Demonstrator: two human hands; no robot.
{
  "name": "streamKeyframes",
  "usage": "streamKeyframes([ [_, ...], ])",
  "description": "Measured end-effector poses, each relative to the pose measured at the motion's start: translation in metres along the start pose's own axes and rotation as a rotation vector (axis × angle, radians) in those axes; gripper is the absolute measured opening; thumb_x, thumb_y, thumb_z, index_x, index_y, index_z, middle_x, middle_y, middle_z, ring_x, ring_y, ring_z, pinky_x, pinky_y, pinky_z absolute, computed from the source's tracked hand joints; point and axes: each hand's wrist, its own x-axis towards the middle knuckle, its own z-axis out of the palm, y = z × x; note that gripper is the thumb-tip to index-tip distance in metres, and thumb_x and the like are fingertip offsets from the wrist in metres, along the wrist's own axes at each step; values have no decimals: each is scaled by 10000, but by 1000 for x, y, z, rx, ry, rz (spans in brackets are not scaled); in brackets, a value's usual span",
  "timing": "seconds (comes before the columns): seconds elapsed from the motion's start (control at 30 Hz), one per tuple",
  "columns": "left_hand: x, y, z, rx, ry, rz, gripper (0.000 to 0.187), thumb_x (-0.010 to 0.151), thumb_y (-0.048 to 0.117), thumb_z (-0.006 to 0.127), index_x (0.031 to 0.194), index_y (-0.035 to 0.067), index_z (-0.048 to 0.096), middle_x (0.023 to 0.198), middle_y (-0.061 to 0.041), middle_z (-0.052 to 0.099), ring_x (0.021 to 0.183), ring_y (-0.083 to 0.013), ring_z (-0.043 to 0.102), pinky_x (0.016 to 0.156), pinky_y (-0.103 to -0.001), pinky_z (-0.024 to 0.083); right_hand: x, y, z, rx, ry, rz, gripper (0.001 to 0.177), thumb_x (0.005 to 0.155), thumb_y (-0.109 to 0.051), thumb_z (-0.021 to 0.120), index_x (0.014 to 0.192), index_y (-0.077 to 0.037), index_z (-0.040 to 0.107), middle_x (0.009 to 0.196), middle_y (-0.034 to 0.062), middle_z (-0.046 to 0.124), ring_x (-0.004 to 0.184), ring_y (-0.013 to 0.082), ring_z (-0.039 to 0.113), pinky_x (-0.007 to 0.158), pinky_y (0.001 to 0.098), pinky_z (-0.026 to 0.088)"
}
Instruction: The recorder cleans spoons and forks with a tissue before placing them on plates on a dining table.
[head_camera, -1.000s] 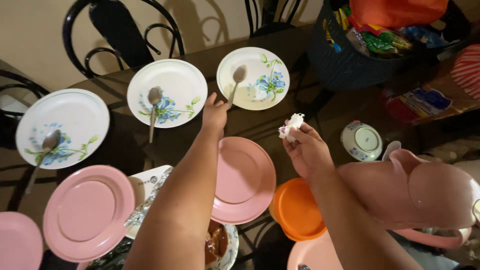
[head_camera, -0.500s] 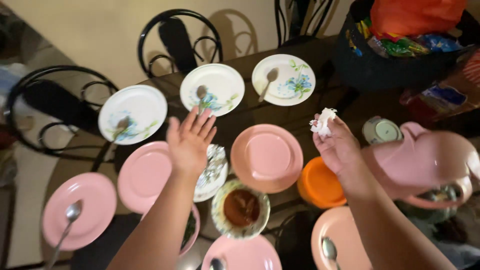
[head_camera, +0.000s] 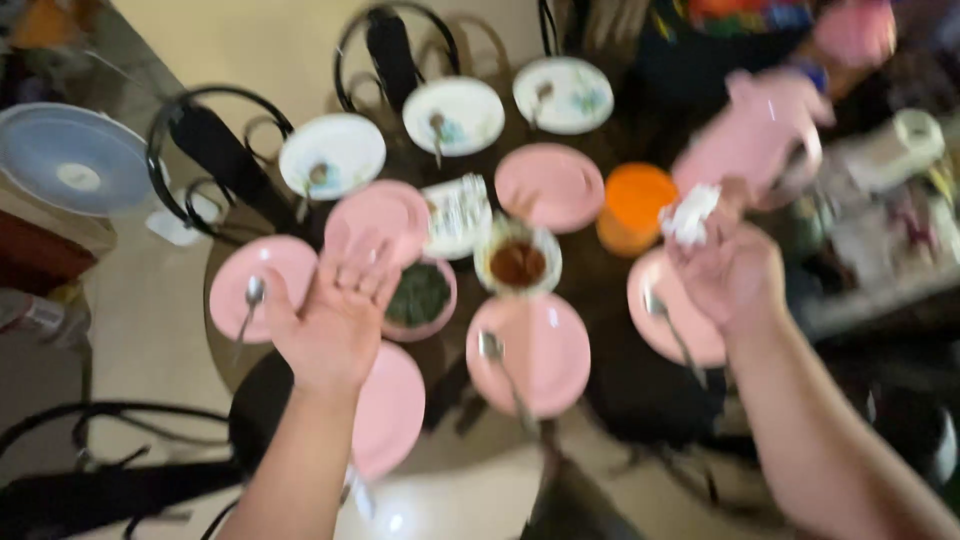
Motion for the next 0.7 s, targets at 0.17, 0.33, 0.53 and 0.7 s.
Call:
streamKeyframes([
  [0.17, -86, -3, 19, -9, -147, -28, 913, 984, 725, 388, 1565, 27, 480, 1584, -197, 486, 1532, -379, 411, 1327, -527, 236, -124, -16, 31, -2, 245, -22, 386, 1063, -162, 461, 1402, -15, 575, 1309, 138, 697, 1225, 270, 662, 1074, 383, 534],
  [0.33, -135, -42, 29, 2, -73, -153, 950, 928, 758, 391, 1500, 7, 493, 1574, -184, 491, 1514, -381, 407, 1272, -524, 264, -231, -35, -8, -27, 375, -121, 337, 1038, -148, 565, 1369, -96, 594, 1286, 103, 692, 1175, 235, 665, 993, 364, 541],
  [0.53, -163, -87, 68, -80, -154, -307, 857, 965, 711, 407, 1517, 62, 488, 1559, -193, 523, 1488, -399, 442, 1256, -535, 306, -361, -94, -92, 34, 503, -395, 280, 1028, -32, 647, 1295, -107, 603, 1280, 84, 693, 1176, 226, 672, 995, 361, 561],
  [0.7, -180, -165, 113, -95, -336, -473, 876, 989, 725, 418, 1533, 51, 549, 1507, -196, 558, 1464, -363, 473, 1268, -552, 344, -496, -139, -124, 20, 548, -551, 283, 1074, -87, 616, 1356, -115, 606, 1252, 47, 700, 1072, 169, 662, 869, 330, 525],
])
